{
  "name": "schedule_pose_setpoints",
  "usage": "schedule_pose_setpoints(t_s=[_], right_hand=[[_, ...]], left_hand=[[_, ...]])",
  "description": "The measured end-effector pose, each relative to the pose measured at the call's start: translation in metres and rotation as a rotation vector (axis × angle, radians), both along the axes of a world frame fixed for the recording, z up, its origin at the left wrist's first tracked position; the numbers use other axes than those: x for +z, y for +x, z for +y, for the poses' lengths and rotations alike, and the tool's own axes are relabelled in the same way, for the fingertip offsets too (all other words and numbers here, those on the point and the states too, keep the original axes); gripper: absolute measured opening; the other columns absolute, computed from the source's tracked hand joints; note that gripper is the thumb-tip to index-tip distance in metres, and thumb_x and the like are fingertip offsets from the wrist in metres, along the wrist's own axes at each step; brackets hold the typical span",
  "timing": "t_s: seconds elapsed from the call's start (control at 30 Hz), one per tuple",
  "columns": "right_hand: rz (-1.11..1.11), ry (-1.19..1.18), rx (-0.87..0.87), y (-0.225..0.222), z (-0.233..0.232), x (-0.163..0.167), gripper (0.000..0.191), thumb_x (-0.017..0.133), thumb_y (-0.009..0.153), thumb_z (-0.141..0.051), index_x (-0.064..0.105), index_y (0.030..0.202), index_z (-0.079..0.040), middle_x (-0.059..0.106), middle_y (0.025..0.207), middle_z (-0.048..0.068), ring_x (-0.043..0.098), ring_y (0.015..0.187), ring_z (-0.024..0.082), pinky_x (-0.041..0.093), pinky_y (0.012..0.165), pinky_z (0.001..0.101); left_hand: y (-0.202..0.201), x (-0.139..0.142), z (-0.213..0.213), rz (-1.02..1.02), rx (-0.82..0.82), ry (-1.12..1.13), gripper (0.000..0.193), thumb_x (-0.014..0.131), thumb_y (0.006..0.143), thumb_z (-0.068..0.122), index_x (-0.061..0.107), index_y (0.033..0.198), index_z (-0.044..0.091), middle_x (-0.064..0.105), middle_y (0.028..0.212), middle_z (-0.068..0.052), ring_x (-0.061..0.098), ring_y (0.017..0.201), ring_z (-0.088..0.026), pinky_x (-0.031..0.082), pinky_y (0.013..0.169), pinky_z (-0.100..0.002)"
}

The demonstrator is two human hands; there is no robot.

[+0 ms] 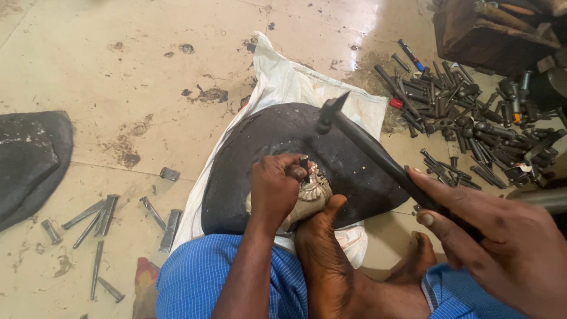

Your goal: The person sits on the floor and uses a hammer and chisel to shape a small metal object placed on a curved anvil. They repeatedly strike the chisel to refine the object's surface while holding it with their left hand.

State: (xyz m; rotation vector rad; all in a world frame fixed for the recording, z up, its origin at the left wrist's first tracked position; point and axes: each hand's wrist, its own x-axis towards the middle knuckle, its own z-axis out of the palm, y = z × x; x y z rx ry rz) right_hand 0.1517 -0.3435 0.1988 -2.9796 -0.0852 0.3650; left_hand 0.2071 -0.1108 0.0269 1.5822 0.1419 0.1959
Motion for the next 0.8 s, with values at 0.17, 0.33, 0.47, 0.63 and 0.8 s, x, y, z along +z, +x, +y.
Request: schedule_pose_setpoints(t_s=[0.17, 0.33, 0.47, 0.63, 0.8], right_hand=[[0.082, 0.035, 0.262, 0.012, 0.002, -0.004, 0.066, 0.068, 0.087, -0.03, 0.058, 0.152, -0.025, 0.08, 0.097, 0.005, 0.079, 0.079, 0.016, 0.062, 0.068, 0.0326], [-0.102, 0.184, 0.25, -0.002, -0.008, -0.017, 0.057, 0.064, 0.095, -0.03, 0.056, 0.151, -0.019, 0.08, 0.096, 0.003, 0.074, 0.076, 0.012, 0.058, 0.068, 0.0297], [0.057, 0.01, 0.158, -0.007, -0.015, -0.027, 0.063, 0.067, 0.094, -0.032, 0.055, 0.156, -0.026, 0.079, 0.089, 0.004, 0.073, 0.074, 0.014, 0.06, 0.068, 0.0307], [0.013, 0.142, 0.171, -0.009, -0.017, -0.03, 0.06, 0.07, 0.091, -0.025, 0.059, 0.149, -0.02, 0.079, 0.089, 0.003, 0.071, 0.07, 0.014, 0.058, 0.063, 0.0305], [-0.098, 0.207, 0.055, -0.018, -0.022, -0.033, 0.058, 0.072, 0.089, -0.018, 0.064, 0.147, -0.017, 0.073, 0.082, 0.005, 0.068, 0.061, 0.011, 0.055, 0.057, 0.0287]], left_hand=[[-0.001, -0.001, -0.001, -0.085, 0.011, 0.127, 0.02, 0.067, 0.081, -0.004, 0.08, 0.094, 0.004, 0.078, 0.075, -0.012, 0.073, 0.061, -0.013, 0.054, 0.056, -0.03], [-0.003, -0.003, -0.003, -0.135, 0.034, 0.106, 0.025, 0.064, 0.081, -0.005, 0.08, 0.097, 0.006, 0.078, 0.078, -0.011, 0.076, 0.065, -0.016, 0.056, 0.058, -0.03], [-0.004, -0.004, -0.002, -0.159, -0.001, 0.147, 0.013, 0.071, 0.083, 0.001, 0.079, 0.093, 0.005, 0.076, 0.074, -0.013, 0.076, 0.062, -0.019, 0.054, 0.056, -0.032], [-0.006, -0.002, -0.003, -0.14, 0.015, 0.255, 0.007, 0.074, 0.089, 0.01, 0.079, 0.092, 0.007, 0.073, 0.075, -0.016, 0.074, 0.063, -0.025, 0.053, 0.059, -0.034], [-0.006, -0.003, -0.003, -0.217, 0.011, 0.204, 0.022, 0.065, 0.081, -0.003, 0.08, 0.094, 0.007, 0.077, 0.079, -0.013, 0.078, 0.068, -0.021, 0.057, 0.06, -0.032]])
